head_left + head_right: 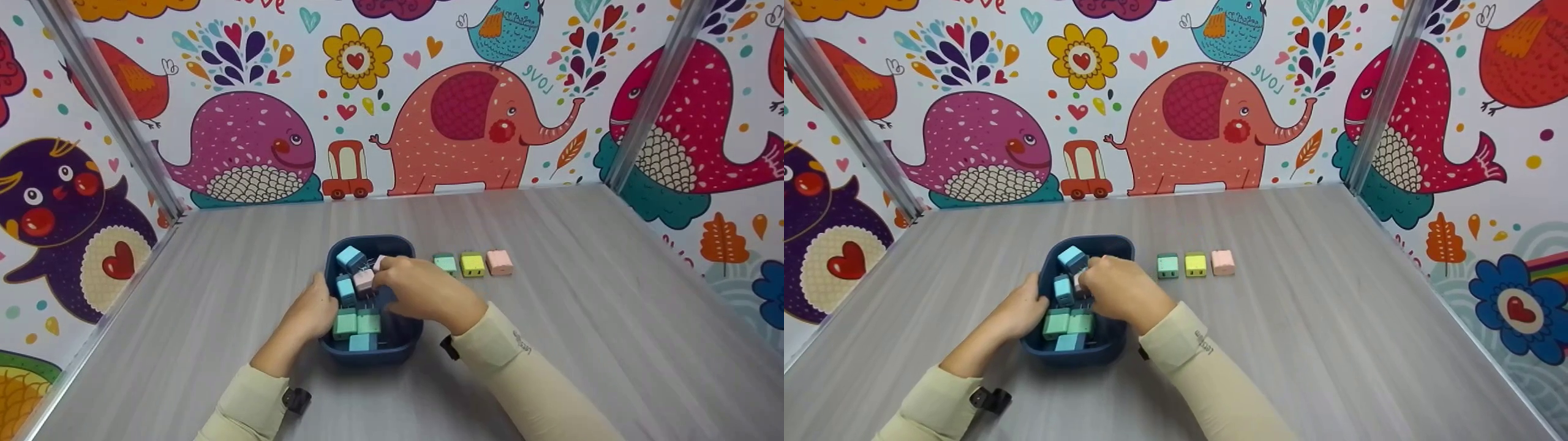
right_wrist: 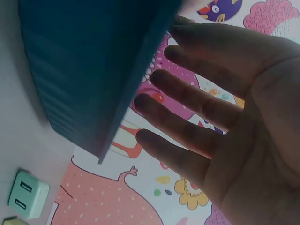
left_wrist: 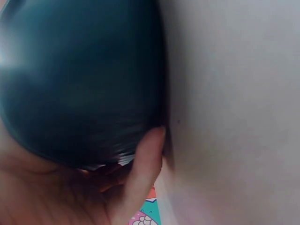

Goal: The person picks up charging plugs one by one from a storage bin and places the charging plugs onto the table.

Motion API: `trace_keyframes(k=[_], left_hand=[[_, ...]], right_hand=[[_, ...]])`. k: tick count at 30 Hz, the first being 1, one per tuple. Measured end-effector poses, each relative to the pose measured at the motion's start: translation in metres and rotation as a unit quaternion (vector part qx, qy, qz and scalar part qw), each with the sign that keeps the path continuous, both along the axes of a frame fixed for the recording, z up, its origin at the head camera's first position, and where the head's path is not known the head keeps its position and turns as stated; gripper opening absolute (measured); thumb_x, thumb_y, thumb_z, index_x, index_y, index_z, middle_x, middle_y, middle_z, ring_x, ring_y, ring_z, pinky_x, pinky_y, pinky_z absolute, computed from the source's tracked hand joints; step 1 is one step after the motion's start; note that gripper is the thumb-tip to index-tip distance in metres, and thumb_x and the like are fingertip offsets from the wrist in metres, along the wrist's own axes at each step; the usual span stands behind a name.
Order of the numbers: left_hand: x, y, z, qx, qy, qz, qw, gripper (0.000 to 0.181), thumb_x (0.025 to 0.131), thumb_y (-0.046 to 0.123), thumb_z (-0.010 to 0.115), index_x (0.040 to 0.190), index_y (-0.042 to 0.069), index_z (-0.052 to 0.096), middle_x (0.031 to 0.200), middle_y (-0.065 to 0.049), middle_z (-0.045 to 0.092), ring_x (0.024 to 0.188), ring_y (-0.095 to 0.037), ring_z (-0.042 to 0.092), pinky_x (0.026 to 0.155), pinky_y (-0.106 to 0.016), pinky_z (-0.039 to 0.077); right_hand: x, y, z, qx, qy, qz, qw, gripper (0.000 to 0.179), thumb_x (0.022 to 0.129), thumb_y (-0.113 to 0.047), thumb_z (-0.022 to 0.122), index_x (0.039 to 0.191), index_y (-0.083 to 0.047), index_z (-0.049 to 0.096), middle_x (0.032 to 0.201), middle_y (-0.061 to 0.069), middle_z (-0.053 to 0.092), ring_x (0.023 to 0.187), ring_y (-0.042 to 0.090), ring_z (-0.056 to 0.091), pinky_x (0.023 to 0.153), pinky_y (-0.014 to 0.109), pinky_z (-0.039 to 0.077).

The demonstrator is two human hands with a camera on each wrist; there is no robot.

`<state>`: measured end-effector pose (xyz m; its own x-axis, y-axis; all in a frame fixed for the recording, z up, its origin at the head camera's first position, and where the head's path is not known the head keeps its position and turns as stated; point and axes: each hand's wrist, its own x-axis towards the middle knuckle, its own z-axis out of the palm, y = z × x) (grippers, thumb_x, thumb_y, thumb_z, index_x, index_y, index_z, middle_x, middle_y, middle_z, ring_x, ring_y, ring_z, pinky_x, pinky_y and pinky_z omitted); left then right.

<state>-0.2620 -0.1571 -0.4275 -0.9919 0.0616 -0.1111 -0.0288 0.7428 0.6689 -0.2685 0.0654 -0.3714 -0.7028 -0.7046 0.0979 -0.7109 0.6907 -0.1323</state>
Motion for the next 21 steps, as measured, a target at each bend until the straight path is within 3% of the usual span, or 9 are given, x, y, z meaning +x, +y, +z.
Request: trace_keyframes(k=[11, 21], left_hand=[[0.001, -0.001, 0.000, -0.001, -0.004, 0.000, 1.0000, 0.060, 0.110, 0.009, 0.040, 0.161, -0.014, 0.019, 0.161, -0.037, 0.038, 0.142, -0.043, 0.049, 0.113, -0.061, 0.041], [0.001, 0.000, 0.001, 0.003, -0.003, 0.001, 1.0000, 0.061, 0.109, 0.009, 0.039, 0.161, -0.014, 0.017, 0.162, -0.037, 0.036, 0.144, -0.044, 0.047, 0.113, -0.061, 0.041]], right_hand=[[0.004, -0.013, -0.013, 0.031, 0.027, 0.027, 0.9988, 0.035, 0.089, -0.018, 0.089, 0.123, -0.014, 0.082, 0.117, 0.007, 0.077, 0.101, 0.017, 0.076, 0.090, 0.032, 0.060], [0.004, -0.017, -0.020, 0.054, 0.038, 0.043, 0.9969, 0.028, 0.093, -0.014, 0.084, 0.121, -0.013, 0.082, 0.113, 0.006, 0.076, 0.094, 0.013, 0.070, 0.093, 0.029, 0.059]])
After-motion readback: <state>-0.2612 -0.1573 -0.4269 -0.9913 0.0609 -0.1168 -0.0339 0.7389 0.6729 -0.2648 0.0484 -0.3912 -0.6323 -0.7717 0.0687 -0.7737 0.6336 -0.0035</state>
